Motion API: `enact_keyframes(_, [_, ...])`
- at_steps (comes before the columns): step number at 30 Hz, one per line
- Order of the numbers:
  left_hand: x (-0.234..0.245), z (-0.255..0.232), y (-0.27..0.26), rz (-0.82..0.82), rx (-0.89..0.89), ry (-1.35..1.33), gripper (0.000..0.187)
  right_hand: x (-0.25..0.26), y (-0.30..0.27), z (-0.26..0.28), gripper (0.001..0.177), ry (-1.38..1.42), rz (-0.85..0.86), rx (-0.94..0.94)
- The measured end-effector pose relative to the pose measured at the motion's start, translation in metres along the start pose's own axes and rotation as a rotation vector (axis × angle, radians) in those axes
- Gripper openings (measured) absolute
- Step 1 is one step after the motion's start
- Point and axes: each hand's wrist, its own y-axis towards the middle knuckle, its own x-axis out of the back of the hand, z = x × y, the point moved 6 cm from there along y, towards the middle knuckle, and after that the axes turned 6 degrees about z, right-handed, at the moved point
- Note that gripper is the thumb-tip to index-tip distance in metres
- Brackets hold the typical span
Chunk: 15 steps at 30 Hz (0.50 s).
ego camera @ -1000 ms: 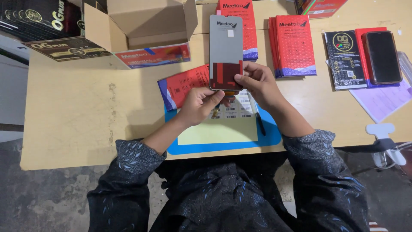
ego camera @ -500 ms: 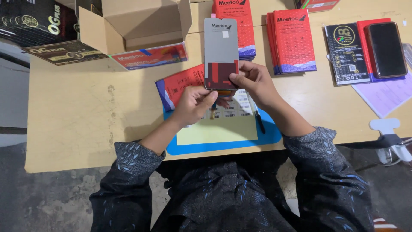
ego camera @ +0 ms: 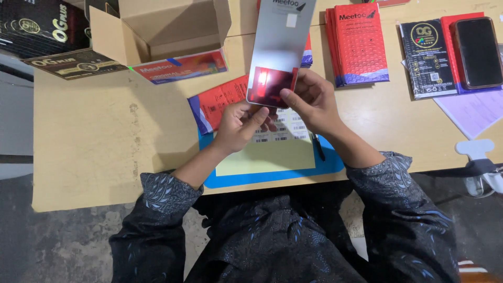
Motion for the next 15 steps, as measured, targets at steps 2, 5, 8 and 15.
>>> enact_keyframes(2, [-0.007, -0.006, 0.001, 0.014, 0.028, -0.029, 0.025, 0.009, 0.002, 0.0, 0.031, -0.008, -0.023, 0.022])
enact_keyframes(5, [-0.014, -0.004, -0.002, 0.031, 0.073, -0.06, 0.03, 0.016, 0.004, -0.002, 0.03, -0.016, -0.063, 0.048])
enact_keyframes(8, [-0.017, 0.0, -0.004, 0.024, 0.087, -0.067, 0.035, 0.021, 0.007, -0.004, 0.028, -0.008, -0.107, 0.052])
enact_keyframes(15, [-0.022, -0.008, -0.005, 0.103, 0.264, 0.008, 0.055, 0.05, 0.012, 0.007, 0.026, 0.14, -0.304, 0.069])
